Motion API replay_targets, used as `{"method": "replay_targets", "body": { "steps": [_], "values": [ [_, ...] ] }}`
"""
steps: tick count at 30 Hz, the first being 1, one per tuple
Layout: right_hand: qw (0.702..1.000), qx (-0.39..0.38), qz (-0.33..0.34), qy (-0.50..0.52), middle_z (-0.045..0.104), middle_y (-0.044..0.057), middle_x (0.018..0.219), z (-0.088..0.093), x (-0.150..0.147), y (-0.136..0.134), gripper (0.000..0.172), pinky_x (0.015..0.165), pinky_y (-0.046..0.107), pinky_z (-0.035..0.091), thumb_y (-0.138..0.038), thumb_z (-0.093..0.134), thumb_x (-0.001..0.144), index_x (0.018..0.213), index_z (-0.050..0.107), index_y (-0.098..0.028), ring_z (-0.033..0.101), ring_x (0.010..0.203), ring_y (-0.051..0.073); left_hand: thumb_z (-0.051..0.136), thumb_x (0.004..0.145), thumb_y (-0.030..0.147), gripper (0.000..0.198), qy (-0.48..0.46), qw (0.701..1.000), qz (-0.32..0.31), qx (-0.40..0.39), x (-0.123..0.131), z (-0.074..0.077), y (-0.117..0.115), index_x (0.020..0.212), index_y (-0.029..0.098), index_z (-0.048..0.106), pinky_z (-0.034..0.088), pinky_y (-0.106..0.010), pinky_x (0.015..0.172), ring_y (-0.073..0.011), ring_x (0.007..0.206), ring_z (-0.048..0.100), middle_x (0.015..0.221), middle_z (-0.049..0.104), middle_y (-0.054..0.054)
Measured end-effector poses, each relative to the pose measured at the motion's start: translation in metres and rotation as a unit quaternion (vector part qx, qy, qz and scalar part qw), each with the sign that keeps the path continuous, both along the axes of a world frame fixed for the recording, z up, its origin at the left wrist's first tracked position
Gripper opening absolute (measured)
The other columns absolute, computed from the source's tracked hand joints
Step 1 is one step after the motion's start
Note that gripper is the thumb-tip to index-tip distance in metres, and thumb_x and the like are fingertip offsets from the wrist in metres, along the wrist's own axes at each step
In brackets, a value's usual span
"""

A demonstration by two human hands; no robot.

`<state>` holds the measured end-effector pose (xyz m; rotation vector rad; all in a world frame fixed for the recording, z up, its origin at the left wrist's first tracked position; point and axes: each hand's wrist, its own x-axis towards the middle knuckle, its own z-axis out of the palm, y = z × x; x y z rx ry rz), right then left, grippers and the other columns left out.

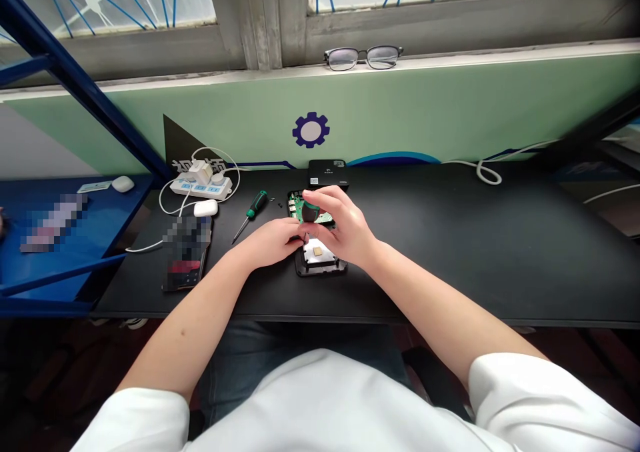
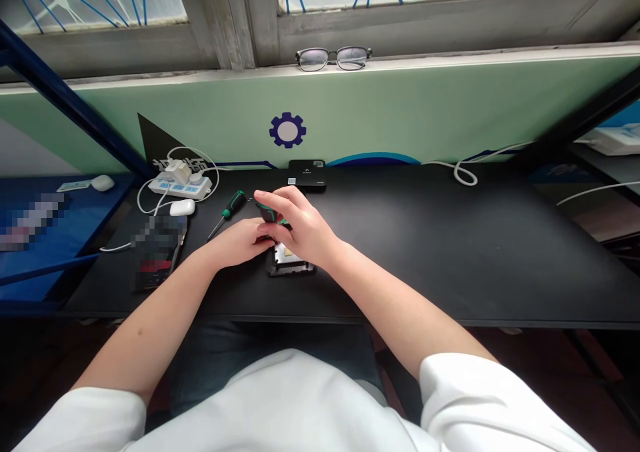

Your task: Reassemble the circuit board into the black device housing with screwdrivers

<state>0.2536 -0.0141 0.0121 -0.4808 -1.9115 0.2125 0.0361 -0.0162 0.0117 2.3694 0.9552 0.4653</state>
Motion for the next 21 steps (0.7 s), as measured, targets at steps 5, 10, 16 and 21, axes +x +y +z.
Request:
{"method": "replay_targets", "body": {
  "steps": [5,10,16,21],
  "values": [
    [1.000,-0.001,-0.030,0.002,0.069,0.007,0.117,-0.002,0.000,0.001,0.060,0.074,0.040,0.069,-0.042,0.072,0.106,0.163,0.053,-0.043,0.070,0.089,0.022,0.059,0.100,0.015,0.019,-0.001,1.000,0.007,-0.005,0.001,-0.002,0.000,0.090,0.023,0.073,0.057,-0.036,0.083,-0.0236,0.093,0.073,0.101,0.076,-0.004],
    [1.000,-0.008,0.003,0.024,0.076,0.010,0.128,0.003,-0.001,-0.003,0.056,0.080,0.041,0.068,-0.025,0.047,0.114,0.167,0.050,-0.040,0.074,0.100,0.024,0.062,0.099,0.019,0.016,0.004,1.000,0.000,-0.018,-0.002,0.004,0.000,0.092,0.023,0.076,0.056,-0.035,0.082,-0.0228,0.092,0.072,0.102,0.077,-0.005],
    [0.996,0.012,-0.049,0.079,0.072,0.004,0.103,0.002,-0.002,-0.003,0.055,0.069,0.038,0.063,-0.034,0.074,0.104,0.157,0.062,-0.039,0.065,0.081,0.020,0.063,0.100,0.030,0.022,-0.035,0.994,0.103,0.010,-0.009,0.009,0.002,0.082,0.022,0.071,0.049,-0.034,0.073,-0.0205,0.079,0.066,0.083,0.072,-0.003],
    [0.995,-0.004,-0.070,0.077,0.071,0.005,0.099,0.002,0.002,-0.004,0.042,0.068,0.039,0.063,-0.028,0.054,0.112,0.151,0.068,-0.036,0.067,0.081,0.021,0.062,0.102,0.033,0.024,-0.077,0.970,0.231,0.020,-0.015,0.001,0.013,0.081,0.022,0.066,0.049,-0.033,0.071,-0.0186,0.072,0.062,0.077,0.068,0.000]
  ]
}}
